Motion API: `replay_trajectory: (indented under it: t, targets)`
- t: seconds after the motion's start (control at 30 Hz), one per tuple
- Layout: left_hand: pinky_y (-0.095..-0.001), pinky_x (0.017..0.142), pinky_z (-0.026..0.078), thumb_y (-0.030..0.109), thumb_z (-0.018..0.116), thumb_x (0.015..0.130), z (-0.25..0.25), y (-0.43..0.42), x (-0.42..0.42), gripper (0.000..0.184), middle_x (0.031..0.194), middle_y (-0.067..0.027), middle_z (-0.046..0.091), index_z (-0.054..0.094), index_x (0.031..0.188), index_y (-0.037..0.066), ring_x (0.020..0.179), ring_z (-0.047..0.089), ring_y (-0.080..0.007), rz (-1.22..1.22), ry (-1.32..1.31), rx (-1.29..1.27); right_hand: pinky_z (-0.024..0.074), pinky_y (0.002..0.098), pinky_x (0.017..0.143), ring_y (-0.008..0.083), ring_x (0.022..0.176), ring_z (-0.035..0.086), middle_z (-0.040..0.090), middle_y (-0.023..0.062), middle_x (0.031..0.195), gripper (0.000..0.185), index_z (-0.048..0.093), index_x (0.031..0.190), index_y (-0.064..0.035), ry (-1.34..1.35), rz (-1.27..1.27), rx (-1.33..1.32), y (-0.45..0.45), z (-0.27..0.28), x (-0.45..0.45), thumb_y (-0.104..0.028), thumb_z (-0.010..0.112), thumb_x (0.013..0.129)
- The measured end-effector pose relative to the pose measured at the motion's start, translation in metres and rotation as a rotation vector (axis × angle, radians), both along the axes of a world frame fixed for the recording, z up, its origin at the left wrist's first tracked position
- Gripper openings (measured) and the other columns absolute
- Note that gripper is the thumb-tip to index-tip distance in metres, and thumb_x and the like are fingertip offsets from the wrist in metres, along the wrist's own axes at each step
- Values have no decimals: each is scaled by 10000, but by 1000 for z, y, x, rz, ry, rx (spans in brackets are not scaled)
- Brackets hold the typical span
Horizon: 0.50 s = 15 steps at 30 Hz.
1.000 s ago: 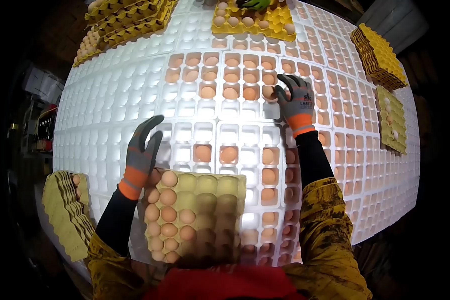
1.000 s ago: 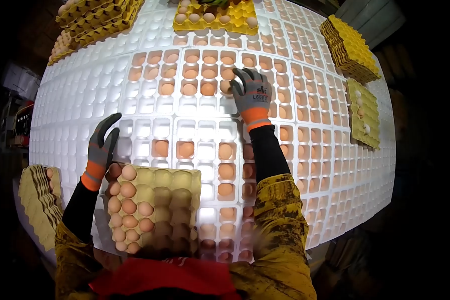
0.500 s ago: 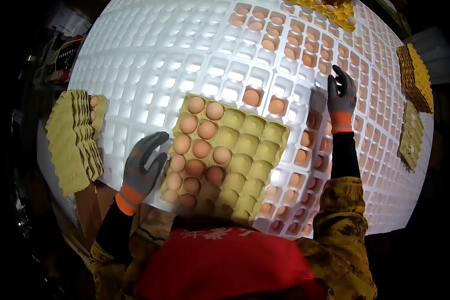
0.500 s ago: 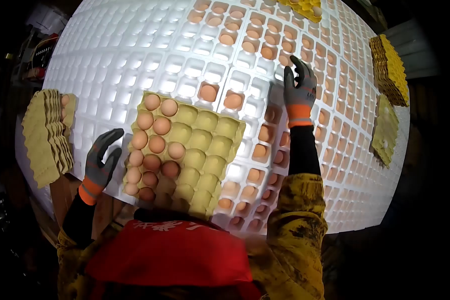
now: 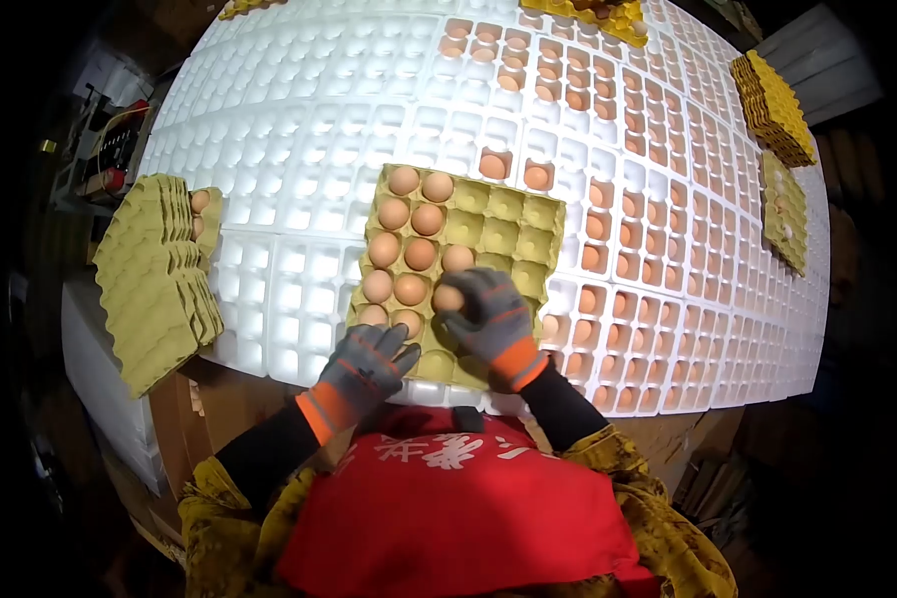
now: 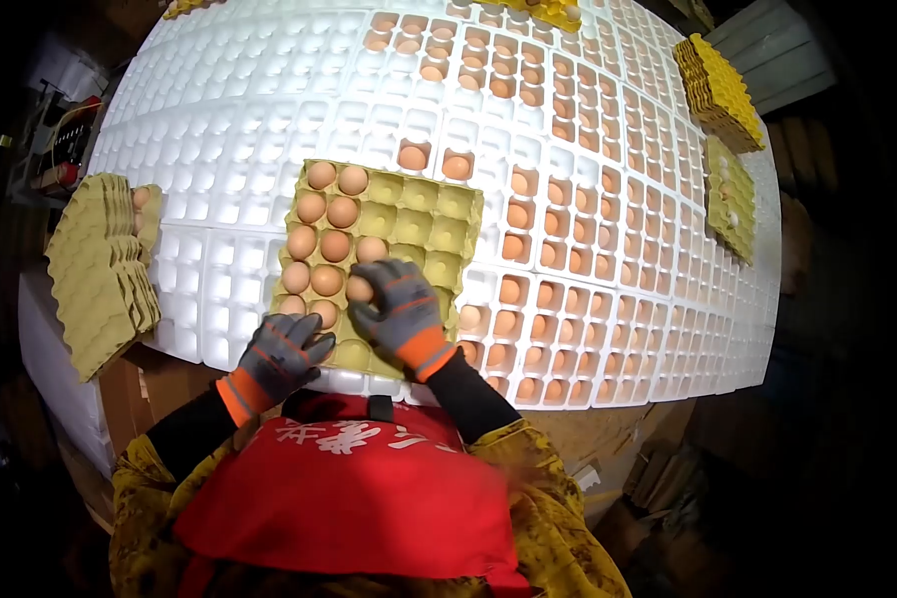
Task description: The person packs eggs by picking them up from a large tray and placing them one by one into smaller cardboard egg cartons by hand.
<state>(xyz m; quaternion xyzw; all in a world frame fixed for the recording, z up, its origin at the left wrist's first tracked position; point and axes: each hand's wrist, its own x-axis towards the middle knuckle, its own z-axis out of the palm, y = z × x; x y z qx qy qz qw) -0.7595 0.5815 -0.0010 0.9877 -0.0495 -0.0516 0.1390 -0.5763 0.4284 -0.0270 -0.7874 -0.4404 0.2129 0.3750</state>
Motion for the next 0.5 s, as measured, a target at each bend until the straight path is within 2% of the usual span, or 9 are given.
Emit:
replay_trajectory:
  t: [0.07, 0.13, 0.17, 0.27, 0.3, 0.4, 0.43, 0.47, 0.5]
  targets:
    - [-429, 798, 483, 200, 792, 681, -13, 1, -8, 391, 1133, -109, 605, 657, 1039, 117, 977, 610, -303, -38, -135, 67, 509, 327, 911, 203, 1042, 626, 613, 81, 1220, 392, 597, 1255, -61, 718, -284, 301, -12, 3, 5, -189, 657, 890]
    - [-426, 790, 488, 200, 765, 725, -15, 4, -11, 329, 1126, -114, 619, 652, 1021, 110, 969, 616, -301, -115, -56, 32, 497, 291, 919, 150, 1068, 597, 593, 64, 1215, 429, 577, 1271, -24, 1043, -337, 435, -20, 16, 23, -160, 661, 873]
    - [-425, 786, 490, 199, 751, 747, -16, 5, -12, 298, 1122, -117, 626, 649, 1012, 106, 964, 619, -300, -152, -14, 16, 515, 334, 914, 220, 1049, 626, 606, 101, 1205, 529, 558, 1312, -43, 814, -296, 324, -20, -4, 34, -230, 724, 846]
    - [-426, 772, 497, 187, 719, 804, -12, 18, -15, 243, 1063, -121, 647, 643, 1011, 86, 930, 626, -317, -34, -99, -347, 539, 397, 865, 304, 988, 641, 598, 132, 1162, 518, 568, 1292, -73, -262, -127, 56, 14, -2, 28, -222, 749, 830]
    - [-413, 815, 515, 141, 693, 845, -7, 18, -17, 232, 1005, -102, 653, 645, 1053, 53, 956, 650, -292, 122, -174, -458, 526, 435, 882, 360, 1001, 617, 584, 156, 1165, 572, 598, 1269, -96, -451, -110, -133, 24, 5, 23, -260, 818, 767]
    - [-366, 861, 527, 109, 719, 836, 12, 30, -17, 302, 1014, -87, 641, 646, 1116, 22, 1014, 658, -244, 839, 110, -1528, 532, 412, 870, 329, 993, 634, 601, 145, 1137, 531, 618, 1240, -90, -178, -148, -117, 25, 6, 27, -226, 811, 765]
    - [-339, 853, 535, 99, 689, 869, 13, 31, -15, 289, 1040, -82, 631, 636, 1140, 11, 988, 648, -215, 756, -24, -1618, 552, 367, 816, 265, 961, 662, 631, 102, 1126, 480, 624, 1225, -74, 20, -216, 132, 21, -1, 29, -178, 777, 782]
    - [-313, 844, 543, 90, 659, 903, 14, 31, -13, 278, 1066, -77, 621, 626, 1164, 0, 962, 639, -187, 670, -159, -1702, 554, 310, 762, 182, 932, 665, 646, 57, 1142, 463, 626, 1243, -67, 708, -301, 233, 12, -1, 35, -109, 734, 795]
    - [-302, 812, 532, 55, 648, 895, 10, 37, -9, 264, 1054, -74, 617, 620, 1155, 14, 945, 629, -165, 733, -34, -1650, 550, 294, 747, 159, 924, 658, 641, 48, 1160, 467, 628, 1254, -68, 887, -277, 288, 8, 9, 38, -91, 724, 798]
